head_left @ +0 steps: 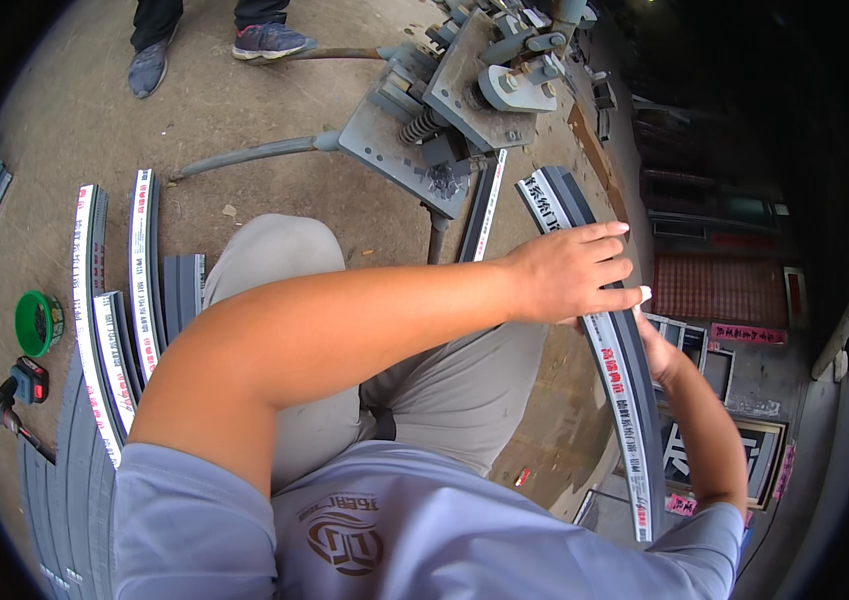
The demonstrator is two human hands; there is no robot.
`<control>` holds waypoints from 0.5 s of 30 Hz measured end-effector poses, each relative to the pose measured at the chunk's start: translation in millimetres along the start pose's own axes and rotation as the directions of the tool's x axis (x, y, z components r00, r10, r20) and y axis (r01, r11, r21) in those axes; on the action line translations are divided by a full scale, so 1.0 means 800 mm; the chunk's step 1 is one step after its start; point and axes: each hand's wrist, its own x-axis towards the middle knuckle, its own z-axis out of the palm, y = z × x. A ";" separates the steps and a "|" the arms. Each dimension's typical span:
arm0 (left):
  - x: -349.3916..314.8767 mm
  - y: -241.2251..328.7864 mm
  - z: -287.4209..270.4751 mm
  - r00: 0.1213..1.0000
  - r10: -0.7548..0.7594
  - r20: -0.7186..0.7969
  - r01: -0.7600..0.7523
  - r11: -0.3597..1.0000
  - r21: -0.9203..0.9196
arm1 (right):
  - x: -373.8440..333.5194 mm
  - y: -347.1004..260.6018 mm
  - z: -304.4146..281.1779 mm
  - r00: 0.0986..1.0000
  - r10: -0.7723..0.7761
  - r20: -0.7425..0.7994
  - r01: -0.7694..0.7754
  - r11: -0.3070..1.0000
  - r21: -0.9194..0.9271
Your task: The person squats and repeatedly handles long metal profiles, peeling protective film and positioning them for bending. A coworker operates a manual bending machine in the background. The person stacks the processed profiles on the floor.
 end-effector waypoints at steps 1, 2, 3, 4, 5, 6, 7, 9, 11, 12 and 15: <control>-0.002 0.007 -0.005 0.999 0.009 0.037 -0.007 0.999 -0.047 | 0.011 0.015 0.009 0.996 0.062 -0.060 -0.055 0.991 0.118; -0.003 0.011 -0.010 0.997 0.018 0.074 -0.011 0.996 -0.091 | 0.018 0.023 0.017 0.986 0.160 0.041 -0.164 0.913 0.373; -0.004 0.015 -0.015 0.994 0.025 0.109 -0.016 0.997 -0.077 | 0.019 0.027 0.027 0.965 0.255 0.063 -0.254 0.843 0.473; -0.005 0.021 -0.019 0.989 0.029 0.144 -0.019 0.998 -0.067 | 0.021 0.029 0.038 0.961 0.219 0.166 -0.274 0.821 0.500; -0.005 0.027 -0.024 0.981 0.026 0.191 -0.014 0.998 -0.065 | 0.019 0.030 0.050 0.963 0.192 0.188 -0.255 0.871 0.420; -0.004 0.031 -0.028 0.978 0.006 0.208 0.008 0.998 -0.064 | 0.020 0.027 0.061 0.960 0.188 0.207 -0.254 0.895 0.366; -0.003 0.036 -0.033 0.963 -0.021 0.269 0.040 0.997 -0.066 | 0.020 0.026 0.071 0.957 0.185 0.225 -0.250 0.917 0.310; 0.001 0.042 -0.042 0.897 -0.079 0.436 0.113 0.992 -0.053 | 0.026 0.020 0.081 0.946 0.211 0.245 -0.271 0.931 0.243; 0.006 0.044 -0.050 0.885 -0.078 0.458 0.090 0.996 -0.003 | 0.035 0.021 0.085 0.928 0.164 0.336 -0.248 0.942 0.224; 0.008 0.046 -0.054 0.875 -0.088 0.477 0.094 0.996 0.012 | 0.037 0.023 0.085 0.923 0.136 0.360 -0.224 0.950 0.217; 0.013 0.049 -0.064 0.840 -0.120 0.530 0.132 0.991 0.015 | 0.045 0.030 0.078 0.882 0.179 0.435 -0.290 0.935 0.203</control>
